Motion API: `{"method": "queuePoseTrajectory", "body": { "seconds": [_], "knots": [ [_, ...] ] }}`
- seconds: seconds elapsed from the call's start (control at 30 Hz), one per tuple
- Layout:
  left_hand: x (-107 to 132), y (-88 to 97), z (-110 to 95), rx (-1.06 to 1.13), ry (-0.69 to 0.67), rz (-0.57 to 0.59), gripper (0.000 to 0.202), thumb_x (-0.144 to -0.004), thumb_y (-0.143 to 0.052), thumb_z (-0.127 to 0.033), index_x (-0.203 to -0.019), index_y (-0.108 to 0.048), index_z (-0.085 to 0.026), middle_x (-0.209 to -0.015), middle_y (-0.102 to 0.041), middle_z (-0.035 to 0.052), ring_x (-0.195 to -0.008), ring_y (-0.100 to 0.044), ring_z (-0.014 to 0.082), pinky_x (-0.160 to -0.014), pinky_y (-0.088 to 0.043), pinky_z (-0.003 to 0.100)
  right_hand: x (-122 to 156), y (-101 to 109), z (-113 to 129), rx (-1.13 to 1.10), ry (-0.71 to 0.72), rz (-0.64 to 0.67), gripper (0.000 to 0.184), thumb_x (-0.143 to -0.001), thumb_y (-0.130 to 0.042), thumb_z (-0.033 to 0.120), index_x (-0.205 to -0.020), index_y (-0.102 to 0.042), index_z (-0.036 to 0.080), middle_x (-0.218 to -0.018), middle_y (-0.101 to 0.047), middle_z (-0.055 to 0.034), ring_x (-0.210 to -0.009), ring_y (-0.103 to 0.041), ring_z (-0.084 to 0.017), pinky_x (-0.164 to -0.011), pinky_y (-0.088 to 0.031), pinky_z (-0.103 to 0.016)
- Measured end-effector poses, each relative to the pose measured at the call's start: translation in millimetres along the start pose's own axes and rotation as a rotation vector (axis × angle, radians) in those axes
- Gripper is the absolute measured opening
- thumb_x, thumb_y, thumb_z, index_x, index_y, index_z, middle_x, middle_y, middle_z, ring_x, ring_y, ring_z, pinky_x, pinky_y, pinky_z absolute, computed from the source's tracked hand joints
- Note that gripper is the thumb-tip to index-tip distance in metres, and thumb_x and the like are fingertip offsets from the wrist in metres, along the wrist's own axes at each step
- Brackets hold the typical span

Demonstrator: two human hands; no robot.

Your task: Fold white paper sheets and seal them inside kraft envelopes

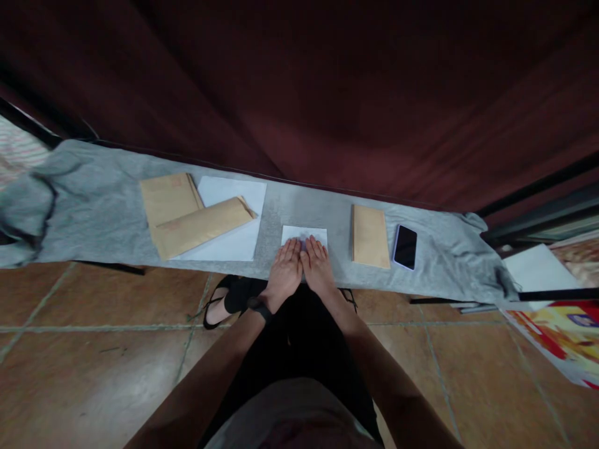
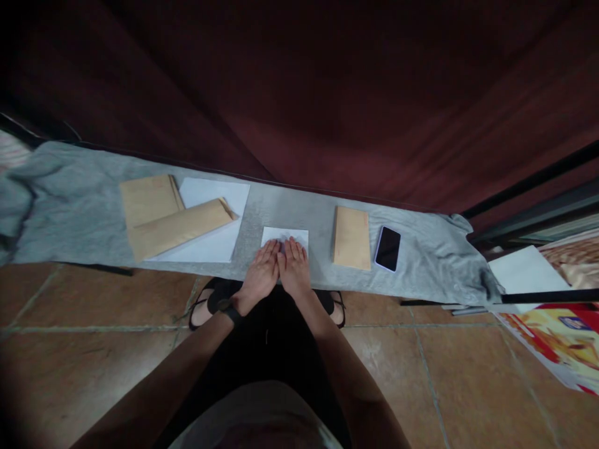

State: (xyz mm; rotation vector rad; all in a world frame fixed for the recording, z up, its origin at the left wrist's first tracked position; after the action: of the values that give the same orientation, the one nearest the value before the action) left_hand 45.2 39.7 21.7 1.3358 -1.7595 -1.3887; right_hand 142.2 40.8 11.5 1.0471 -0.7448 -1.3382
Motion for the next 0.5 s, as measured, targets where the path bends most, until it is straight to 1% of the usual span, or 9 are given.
{"method": "queuePoseTrajectory", "body": {
  "seconds": [0.07,0.13,0.27,0.4,0.5],
  "knots": [
    [8.4,-3.0,-2.1,-0.02,-0.029,0.025,0.057,-0.101,-0.029,-0.023,-0.154,-0.037,-0.003,-0.162,-0.036,0.0172,-0.154,-0.025,0.0246,-0.127,-0.023,0.045,8.9,-5.7,5.1,0.013,0.031,0.023,0.054,-0.109,-0.024,0.035,-0.155,-0.039,0.013,-0.163,-0.036,-0.011,-0.153,-0.029,-0.021,-0.126,-0.023,-0.044],
    [15.6,-4.3,-2.4,-0.04,-0.068,0.032,0.059,-0.1,-0.031,-0.025,-0.155,-0.034,-0.003,-0.163,-0.033,0.017,-0.155,-0.023,0.025,-0.127,-0.021,0.046,17.8,-8.1,5.6,0.045,0.067,0.03,0.054,-0.109,-0.028,0.035,-0.156,-0.037,0.013,-0.163,-0.034,-0.011,-0.153,-0.029,-0.023,-0.126,-0.021,-0.046],
    [21.5,-4.9,2.4,-0.047,-0.059,0.015,0.06,-0.101,-0.033,-0.028,-0.157,-0.031,-0.005,-0.164,-0.031,0.0171,-0.155,-0.021,0.0256,-0.127,-0.022,0.048,28.1,-4.0,-2.1,0.095,0.095,0.017,0.056,-0.107,-0.036,0.037,-0.159,-0.032,0.014,-0.165,-0.03,-0.0113,-0.153,-0.028,-0.024,-0.126,-0.023,-0.047],
    [21.7,-5.2,4.2,-0.037,-0.048,-0.001,0.06,-0.102,-0.036,-0.032,-0.155,-0.035,-0.005,-0.162,-0.034,0.0182,-0.154,-0.025,0.0267,-0.126,-0.024,0.048,33.5,0.4,-8.4,0.109,0.109,0.01,0.059,-0.106,-0.04,0.037,-0.159,-0.031,0.013,-0.164,-0.031,-0.0136,-0.153,-0.03,-0.025,-0.125,-0.025,-0.048],
    [18.7,-2.5,6.4,-0.03,-0.032,-0.009,0.057,-0.102,-0.039,-0.033,-0.151,-0.042,-0.005,-0.159,-0.04,0.0187,-0.151,-0.033,0.0276,-0.124,-0.028,0.046,33.6,2.8,-14.0,0.09,0.091,-0.017,0.057,-0.106,-0.039,0.038,-0.157,-0.036,0.011,-0.162,-0.035,-0.0154,-0.151,-0.033,-0.027,-0.124,-0.027,-0.049]
  ]
}}
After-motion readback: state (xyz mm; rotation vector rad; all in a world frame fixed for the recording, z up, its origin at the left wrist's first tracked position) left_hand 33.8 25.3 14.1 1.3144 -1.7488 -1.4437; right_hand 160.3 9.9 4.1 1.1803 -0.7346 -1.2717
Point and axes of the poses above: each hand's wrist, its own x-axis away from the middle knuckle, its own y-axis out of the back of the hand, z = x × y, the point moved 8 cm from there along -x, towards the middle knuckle
